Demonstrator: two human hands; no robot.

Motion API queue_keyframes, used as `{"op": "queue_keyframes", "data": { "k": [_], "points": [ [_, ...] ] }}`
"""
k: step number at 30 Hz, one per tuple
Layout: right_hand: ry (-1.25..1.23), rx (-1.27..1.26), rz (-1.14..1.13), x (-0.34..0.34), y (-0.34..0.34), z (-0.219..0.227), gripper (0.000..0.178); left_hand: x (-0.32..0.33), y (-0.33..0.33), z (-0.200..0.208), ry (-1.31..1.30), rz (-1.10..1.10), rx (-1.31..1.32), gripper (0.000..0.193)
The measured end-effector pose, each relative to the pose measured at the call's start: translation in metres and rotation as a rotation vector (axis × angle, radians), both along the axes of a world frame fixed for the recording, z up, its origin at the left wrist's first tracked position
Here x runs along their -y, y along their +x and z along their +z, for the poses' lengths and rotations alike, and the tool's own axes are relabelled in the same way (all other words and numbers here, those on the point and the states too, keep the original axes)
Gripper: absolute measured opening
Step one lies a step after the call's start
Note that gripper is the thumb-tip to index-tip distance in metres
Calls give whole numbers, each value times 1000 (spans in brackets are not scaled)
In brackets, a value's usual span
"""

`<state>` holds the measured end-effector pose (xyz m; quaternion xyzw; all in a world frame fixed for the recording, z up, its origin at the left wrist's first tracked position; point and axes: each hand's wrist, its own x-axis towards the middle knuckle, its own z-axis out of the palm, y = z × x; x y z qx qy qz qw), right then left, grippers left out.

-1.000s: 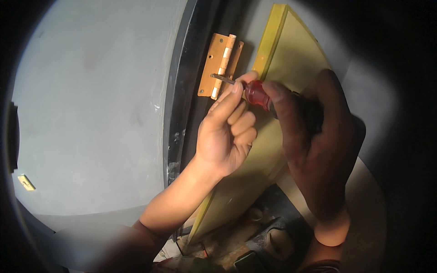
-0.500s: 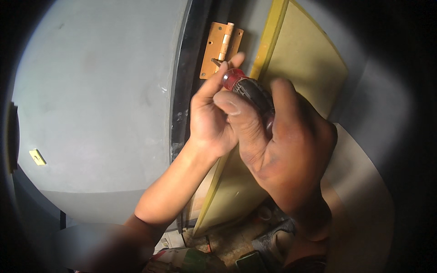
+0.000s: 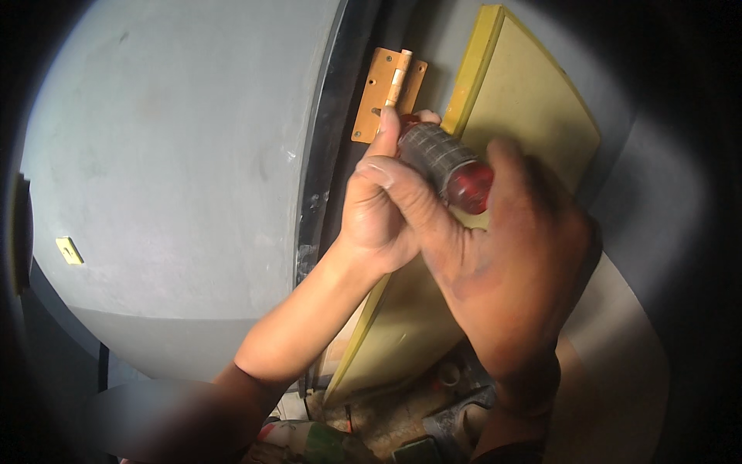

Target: The person installs a door hinge onto a door frame using a screwdriver.

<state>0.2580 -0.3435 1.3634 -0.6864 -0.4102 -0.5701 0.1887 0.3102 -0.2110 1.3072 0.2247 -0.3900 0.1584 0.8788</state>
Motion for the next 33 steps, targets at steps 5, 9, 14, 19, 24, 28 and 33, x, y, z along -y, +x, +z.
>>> {"op": "queue_keyframes", "data": {
  "k": [5,9,14,19,24,28,33],
  "points": [
    [-145,162,250,7,9,4,52,4,1,8,65,155,-108,82],
    [-162,120,238,9,7,0,33,10,-12,13,-70,24,-171,79],
    [-96,-41,17,4,-3,1,34,14,-12,3,-108,-97,-57,45],
    [-185,-7,-60,1,-4,1,31,20,-5,11,-117,-22,-137,38],
    [-602,201,-254,5,1,22,52,-4,-4,-18,103,70,-123,64],
    [-722,363,-462,6,-1,31,45,-44,-13,-98,395,655,-76,39],
    [-601,55,-283,-7,-11,39,45,-111,-41,-180,379,1329,152,35]
  ]
}}
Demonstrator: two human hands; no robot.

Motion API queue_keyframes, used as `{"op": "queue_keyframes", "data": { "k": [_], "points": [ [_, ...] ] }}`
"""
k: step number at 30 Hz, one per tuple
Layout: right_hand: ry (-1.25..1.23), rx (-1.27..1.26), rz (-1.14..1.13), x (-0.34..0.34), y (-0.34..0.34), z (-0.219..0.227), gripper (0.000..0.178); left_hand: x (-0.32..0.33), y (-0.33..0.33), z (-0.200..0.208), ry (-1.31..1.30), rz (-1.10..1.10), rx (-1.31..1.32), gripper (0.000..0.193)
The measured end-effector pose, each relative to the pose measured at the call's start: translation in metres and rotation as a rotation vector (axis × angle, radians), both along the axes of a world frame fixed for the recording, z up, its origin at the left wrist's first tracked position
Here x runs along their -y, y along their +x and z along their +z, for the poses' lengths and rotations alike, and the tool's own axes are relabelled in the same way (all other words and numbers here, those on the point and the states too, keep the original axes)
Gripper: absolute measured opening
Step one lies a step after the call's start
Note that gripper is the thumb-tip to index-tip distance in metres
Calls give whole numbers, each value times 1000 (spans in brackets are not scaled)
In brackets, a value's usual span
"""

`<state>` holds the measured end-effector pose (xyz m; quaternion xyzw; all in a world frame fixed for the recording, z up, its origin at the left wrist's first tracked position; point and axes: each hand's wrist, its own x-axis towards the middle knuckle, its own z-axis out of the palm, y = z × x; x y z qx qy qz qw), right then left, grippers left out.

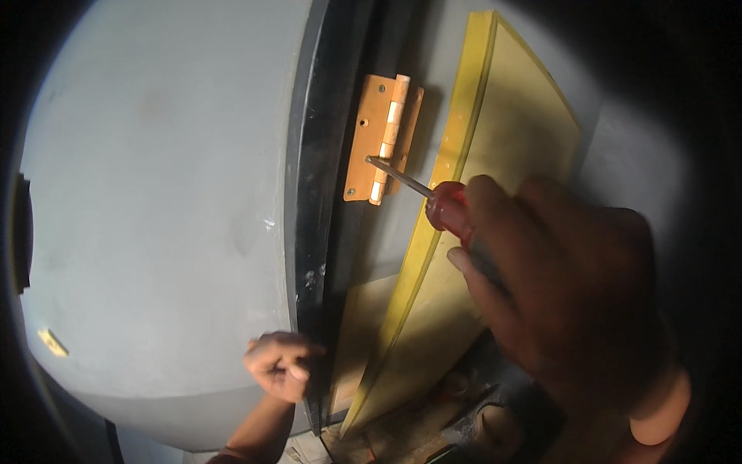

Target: The person installs a door hinge onto a door frame using a screwdriver.

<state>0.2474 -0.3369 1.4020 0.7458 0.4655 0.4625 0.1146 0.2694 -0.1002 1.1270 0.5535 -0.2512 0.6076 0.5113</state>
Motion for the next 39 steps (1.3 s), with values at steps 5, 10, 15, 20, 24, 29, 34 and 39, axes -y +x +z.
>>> {"op": "queue_keyframes", "data": {
  "k": [5,10,15,20,24,29,34,39],
  "points": [
    [322,-262,179,-1,18,-14,36,-14,32,-23,-11,-36,292,33],
    [704,-685,-48,-20,-16,-4,22,-17,47,-43,24,-203,366,28],
    [1202,-1158,9,-35,-10,-5,25,-33,44,-37,165,-146,360,24],
    [1112,-1223,-1,-20,-11,1,21,-13,38,-36,120,4,269,38],
    [403,-545,-31,-21,15,2,18,-16,30,-33,84,-40,139,38],
    [135,8,-348,-33,-6,-13,24,-34,3,-51,86,46,-15,26],
    [321,-467,-326,-33,0,-2,28,-30,5,-70,98,-10,-84,32],
    [900,-1326,-492,-53,-24,28,42,-17,12,-70,5,18,-29,42]
  ]
}}
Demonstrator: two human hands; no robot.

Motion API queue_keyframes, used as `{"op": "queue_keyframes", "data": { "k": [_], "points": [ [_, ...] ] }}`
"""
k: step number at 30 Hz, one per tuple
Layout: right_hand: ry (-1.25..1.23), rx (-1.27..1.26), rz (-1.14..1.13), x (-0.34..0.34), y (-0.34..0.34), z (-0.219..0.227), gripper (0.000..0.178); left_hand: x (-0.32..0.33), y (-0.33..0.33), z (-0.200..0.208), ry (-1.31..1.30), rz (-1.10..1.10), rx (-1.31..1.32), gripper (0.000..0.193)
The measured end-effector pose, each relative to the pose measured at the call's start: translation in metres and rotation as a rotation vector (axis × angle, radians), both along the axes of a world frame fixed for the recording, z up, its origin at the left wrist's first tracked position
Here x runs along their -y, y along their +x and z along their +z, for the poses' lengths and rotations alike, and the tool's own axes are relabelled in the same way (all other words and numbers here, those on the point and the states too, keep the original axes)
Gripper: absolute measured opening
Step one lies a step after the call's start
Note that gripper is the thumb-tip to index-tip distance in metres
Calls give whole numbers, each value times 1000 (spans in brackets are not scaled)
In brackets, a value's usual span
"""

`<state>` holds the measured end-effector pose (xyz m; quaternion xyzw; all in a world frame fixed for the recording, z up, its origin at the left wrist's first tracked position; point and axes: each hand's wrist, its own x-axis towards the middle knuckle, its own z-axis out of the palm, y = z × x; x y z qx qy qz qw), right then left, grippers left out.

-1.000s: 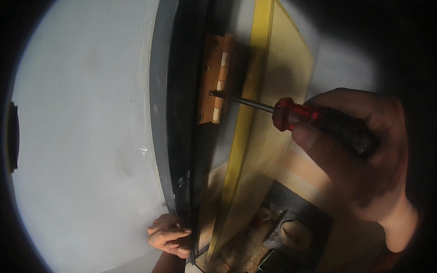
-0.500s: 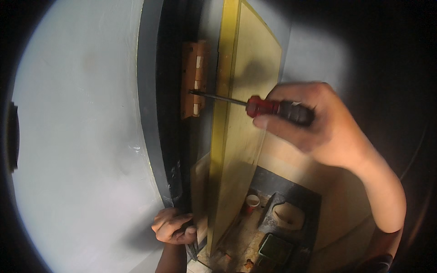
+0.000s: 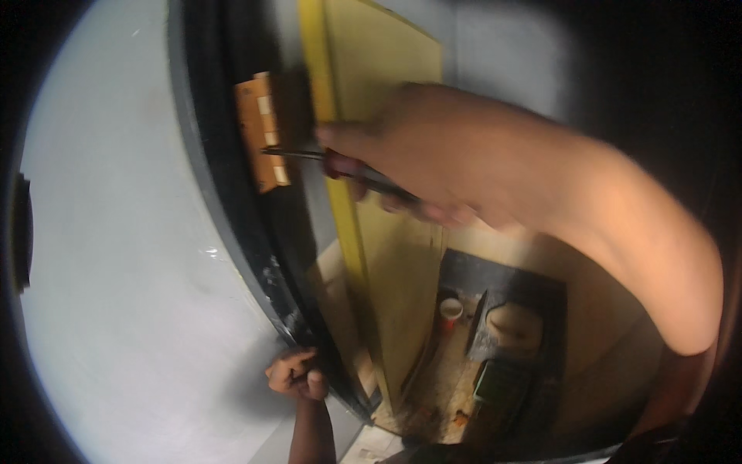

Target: The person installs a door hinge onto a door frame using a screwdriver.

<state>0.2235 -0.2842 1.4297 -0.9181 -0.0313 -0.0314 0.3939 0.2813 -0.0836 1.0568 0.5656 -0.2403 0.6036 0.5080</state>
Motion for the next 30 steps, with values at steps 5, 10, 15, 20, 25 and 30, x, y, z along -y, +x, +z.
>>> {"op": "queue_keyframes", "data": {
  "k": [5,10,15,20,25,30],
  "points": [
    [53,-44,272,36,32,-8,49,15,-2,-12,-170,-217,-161,45],
    [139,298,451,72,53,-50,43,12,-72,-13,-929,-1202,-685,34],
    [662,-38,525,55,31,-211,18,7,-149,-69,-1358,-1301,-673,36],
    [905,-405,571,-2,1,-369,17,10,-198,-72,-1607,-1056,-520,55],
    [678,-363,837,-32,-37,-393,23,26,-217,-63,-1488,-953,-275,69],
    [605,-189,1084,-65,-49,-418,25,41,-215,-68,-1431,-861,-165,77]
  ]
}}
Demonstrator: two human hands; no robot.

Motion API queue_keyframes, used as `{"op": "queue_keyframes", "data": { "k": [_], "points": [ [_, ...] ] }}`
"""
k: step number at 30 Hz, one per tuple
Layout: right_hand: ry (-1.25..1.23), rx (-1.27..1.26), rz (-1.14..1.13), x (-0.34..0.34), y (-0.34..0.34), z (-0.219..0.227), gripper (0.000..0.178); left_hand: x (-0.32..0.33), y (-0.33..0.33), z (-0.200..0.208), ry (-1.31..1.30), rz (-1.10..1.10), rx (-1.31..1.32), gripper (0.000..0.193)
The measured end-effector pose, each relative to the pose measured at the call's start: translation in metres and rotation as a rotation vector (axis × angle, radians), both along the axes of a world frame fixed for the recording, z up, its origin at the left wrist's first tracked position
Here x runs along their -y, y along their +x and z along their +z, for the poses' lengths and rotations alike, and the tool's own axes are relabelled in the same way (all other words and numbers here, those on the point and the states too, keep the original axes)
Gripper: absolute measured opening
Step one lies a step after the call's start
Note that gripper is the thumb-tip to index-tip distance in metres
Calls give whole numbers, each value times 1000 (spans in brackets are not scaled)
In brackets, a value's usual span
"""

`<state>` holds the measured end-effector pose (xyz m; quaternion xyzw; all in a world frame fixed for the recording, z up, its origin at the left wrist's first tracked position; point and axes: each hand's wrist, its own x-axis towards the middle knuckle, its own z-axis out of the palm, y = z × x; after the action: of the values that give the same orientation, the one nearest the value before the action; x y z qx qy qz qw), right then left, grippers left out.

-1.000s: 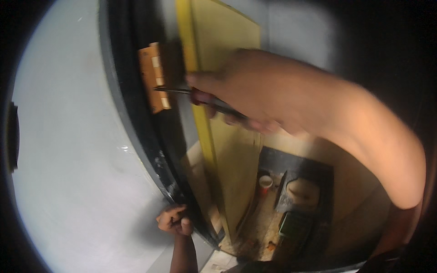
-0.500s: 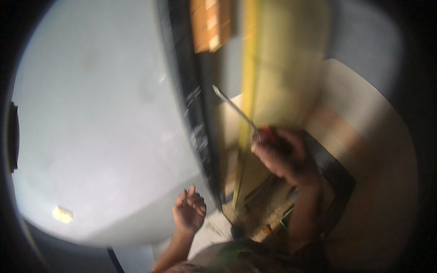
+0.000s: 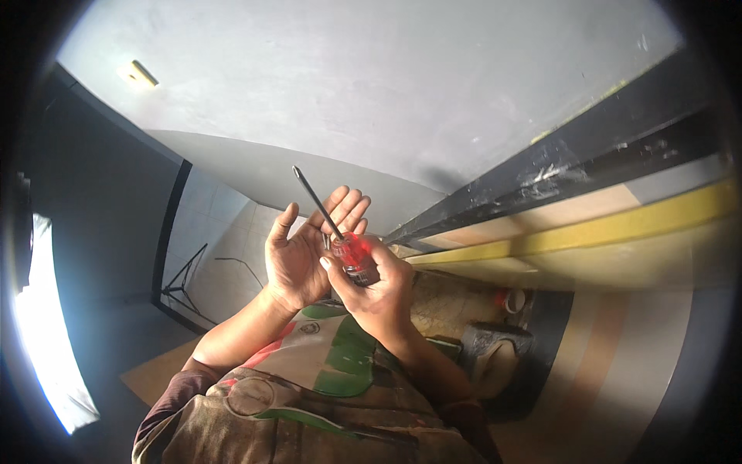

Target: The person installs a door hinge onto a door frame using a screwdriver.

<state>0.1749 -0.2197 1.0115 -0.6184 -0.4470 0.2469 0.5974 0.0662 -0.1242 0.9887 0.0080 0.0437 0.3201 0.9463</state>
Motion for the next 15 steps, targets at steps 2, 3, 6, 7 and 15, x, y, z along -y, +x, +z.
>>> {"op": "queue_keyframes", "data": {
  "k": [2,3,6,7,15],
  "points": [
    [-75,64,37,-3,2,-4,24,1,0,-1,49,40,-46,76],
    [-72,75,33,-5,4,-8,24,1,2,1,70,52,-62,76],
    [-114,143,-8,-8,2,-16,23,1,3,1,151,86,-145,75],
    [-123,110,7,-9,3,-12,23,1,8,1,191,82,-159,75],
    [-62,0,2,-7,11,-14,22,0,16,-9,5,67,-258,53]
  ]
}}
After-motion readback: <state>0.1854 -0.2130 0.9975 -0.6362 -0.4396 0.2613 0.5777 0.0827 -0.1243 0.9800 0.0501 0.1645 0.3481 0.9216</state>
